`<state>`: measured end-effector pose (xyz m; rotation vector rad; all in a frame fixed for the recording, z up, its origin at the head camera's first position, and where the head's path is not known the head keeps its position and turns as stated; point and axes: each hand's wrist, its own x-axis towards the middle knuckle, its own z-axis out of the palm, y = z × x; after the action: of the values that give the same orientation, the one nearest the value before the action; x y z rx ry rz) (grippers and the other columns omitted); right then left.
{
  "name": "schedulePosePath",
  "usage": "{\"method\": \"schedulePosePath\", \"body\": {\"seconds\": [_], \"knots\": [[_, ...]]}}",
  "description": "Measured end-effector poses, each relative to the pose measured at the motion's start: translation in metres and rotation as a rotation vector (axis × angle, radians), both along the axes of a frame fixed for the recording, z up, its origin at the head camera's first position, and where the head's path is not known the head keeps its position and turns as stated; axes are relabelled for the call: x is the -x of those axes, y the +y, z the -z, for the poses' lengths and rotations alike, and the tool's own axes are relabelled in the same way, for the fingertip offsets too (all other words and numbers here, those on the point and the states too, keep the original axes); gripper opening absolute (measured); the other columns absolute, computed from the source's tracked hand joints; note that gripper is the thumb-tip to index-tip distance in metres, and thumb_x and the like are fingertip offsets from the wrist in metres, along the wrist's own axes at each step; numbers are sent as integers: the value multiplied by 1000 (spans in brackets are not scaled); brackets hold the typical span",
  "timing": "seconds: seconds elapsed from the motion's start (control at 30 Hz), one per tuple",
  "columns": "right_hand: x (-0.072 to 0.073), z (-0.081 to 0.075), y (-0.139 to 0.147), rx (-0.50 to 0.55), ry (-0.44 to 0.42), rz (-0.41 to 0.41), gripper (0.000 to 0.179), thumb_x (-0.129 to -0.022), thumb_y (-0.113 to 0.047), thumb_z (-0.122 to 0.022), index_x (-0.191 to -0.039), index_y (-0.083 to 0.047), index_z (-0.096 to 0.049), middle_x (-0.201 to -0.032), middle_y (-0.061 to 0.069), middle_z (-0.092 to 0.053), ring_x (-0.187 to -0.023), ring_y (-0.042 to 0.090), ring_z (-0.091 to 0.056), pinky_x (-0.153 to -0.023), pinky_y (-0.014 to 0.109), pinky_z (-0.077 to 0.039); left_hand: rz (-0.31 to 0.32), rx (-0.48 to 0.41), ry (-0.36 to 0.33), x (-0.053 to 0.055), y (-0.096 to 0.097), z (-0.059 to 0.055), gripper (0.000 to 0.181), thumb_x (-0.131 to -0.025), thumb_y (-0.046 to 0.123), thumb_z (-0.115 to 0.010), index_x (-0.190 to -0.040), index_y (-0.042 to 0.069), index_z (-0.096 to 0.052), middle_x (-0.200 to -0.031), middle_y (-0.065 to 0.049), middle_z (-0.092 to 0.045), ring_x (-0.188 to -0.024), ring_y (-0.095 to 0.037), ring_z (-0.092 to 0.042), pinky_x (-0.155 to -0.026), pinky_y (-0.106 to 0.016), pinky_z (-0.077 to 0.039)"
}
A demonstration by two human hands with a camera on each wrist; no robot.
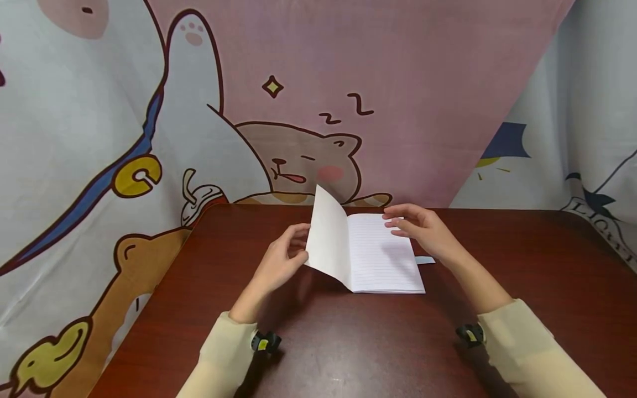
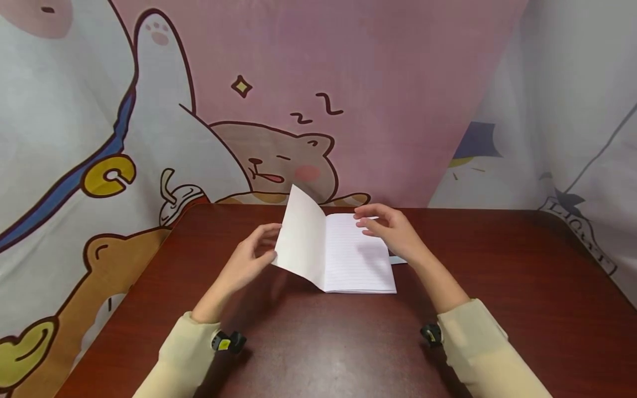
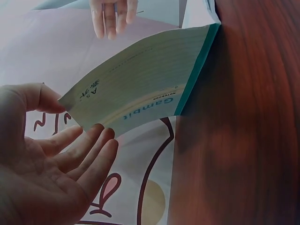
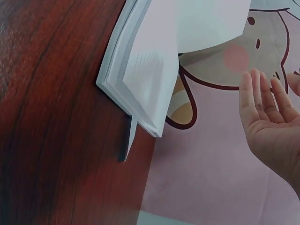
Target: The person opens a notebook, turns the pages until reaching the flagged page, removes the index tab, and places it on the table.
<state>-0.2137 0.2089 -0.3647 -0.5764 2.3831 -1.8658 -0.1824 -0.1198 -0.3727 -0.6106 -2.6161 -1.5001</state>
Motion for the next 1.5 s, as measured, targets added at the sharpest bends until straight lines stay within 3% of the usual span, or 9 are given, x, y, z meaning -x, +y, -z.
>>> {"method": "schedulePosePath", "body": {"seconds": [0.47, 0.7, 1.07, 1.17, 1.4, 1.5], "knots": [[-1, 1, 6, -78, 40, 53, 35, -103, -17, -55, -130, 4, -57, -121, 4, -64, -107, 5, -66, -90, 21, -56, -77, -23, -46, 4, -6, 6, 43, -88, -1, -60, -131, 3, -56, -125, -17, -66, -114, -30, -63, -97, -45, -53], [-1, 2, 10, -83, 47, 80, 35, -102, -18, -57, -129, 4, -58, -118, -2, -65, -106, 1, -65, -89, 18, -55, -99, -41, -81, 6, -9, 8, 39, -90, 0, -62, -128, 2, -57, -125, -18, -66, -115, -30, -63, -98, -44, -54], [0, 4, 15, -79, 74, 108, 34, -102, -15, -57, -128, 7, -58, -126, 18, -62, -106, 0, -66, -87, 15, -54, -170, -8, -102, 9, -16, 16, 32, -93, 7, -64, -124, 4, -60, -122, -16, -68, -112, -30, -65, -97, -46, -53], [1, 6, 17, -66, 83, 117, 34, -102, -15, -57, -127, 7, -58, -124, 14, -63, -105, -1, -66, -87, 16, -55, -190, 10, -99, 10, -18, 18, 30, -93, 9, -65, -122, 5, -62, -120, -15, -69, -109, -30, -66, -95, -47, -53], [2, 9, 21, 4, 85, 127, 35, -102, -12, -56, -127, 12, -56, -116, -8, -64, -101, -6, -64, -86, 14, -54, -226, 35, -119, 12, -22, 24, 27, -94, 11, -65, -120, 6, -63, -115, -13, -70, -106, -28, -68, -90, -43, -54], [2, 9, 23, 10, 93, 138, 34, -102, -10, -55, -127, 12, -55, -114, -9, -64, -100, -7, -63, -85, 13, -54, -234, 47, -119, 13, -24, 26, 26, -93, 10, -66, -119, 5, -64, -113, -14, -71, -104, -28, -68, -88, -41, -54]]}}
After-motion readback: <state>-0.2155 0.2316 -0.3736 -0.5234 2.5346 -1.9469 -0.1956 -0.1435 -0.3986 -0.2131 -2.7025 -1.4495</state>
